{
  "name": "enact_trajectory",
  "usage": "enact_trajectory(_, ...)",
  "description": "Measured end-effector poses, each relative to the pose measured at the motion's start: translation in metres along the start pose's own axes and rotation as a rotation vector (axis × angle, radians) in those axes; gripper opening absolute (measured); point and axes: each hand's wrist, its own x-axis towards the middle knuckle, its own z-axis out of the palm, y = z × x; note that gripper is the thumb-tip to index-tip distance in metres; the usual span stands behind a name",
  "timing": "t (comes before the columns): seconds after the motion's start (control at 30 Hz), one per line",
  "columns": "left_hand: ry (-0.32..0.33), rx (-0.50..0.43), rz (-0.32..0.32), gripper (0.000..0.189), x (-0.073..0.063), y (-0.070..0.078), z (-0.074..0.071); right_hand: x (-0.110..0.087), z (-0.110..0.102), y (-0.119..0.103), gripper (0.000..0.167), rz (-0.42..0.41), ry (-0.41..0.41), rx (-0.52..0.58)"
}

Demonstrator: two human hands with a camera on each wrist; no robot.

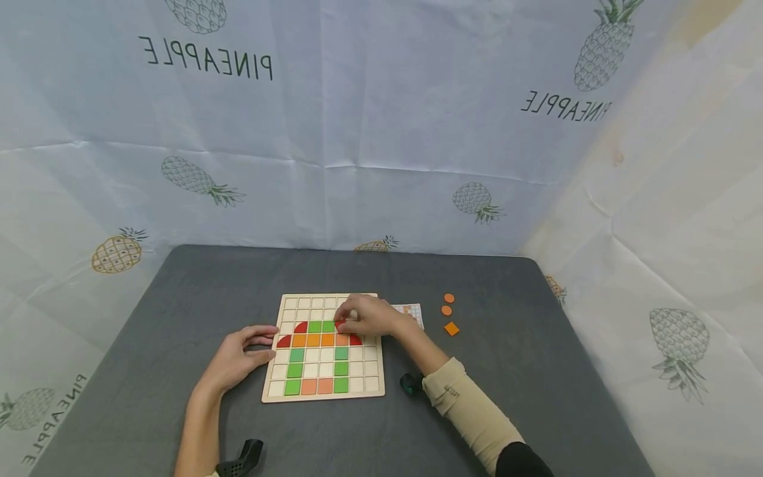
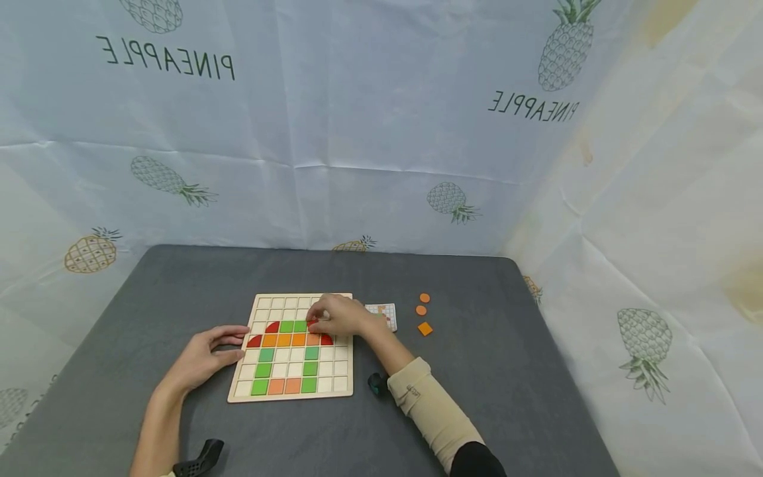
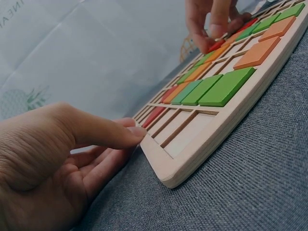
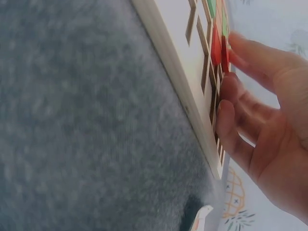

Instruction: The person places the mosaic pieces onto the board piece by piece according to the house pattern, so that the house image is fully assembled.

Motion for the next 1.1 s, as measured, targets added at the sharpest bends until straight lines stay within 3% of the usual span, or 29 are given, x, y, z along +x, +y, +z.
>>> enact_trajectory(0.27,-0.013,-0.023,-0.002,0.052,0.0,0.0,0.0,0.003,0.003,-0.004,0.016,0.065,0.015,-0.046)
enact_trajectory(0.67,-0.003,0.009,-0.005,0.051,0.0,-0.001,0.001,0.001,-0.002,-0.003,0.024,0.048,-0.011,0.033)
enact_trajectory(1.1,-0.004,0.013,-0.015,0.051,-0.001,0.0,0.0,-0.006,-0.007,-0.004,0.016,0.044,-0.009,0.035)
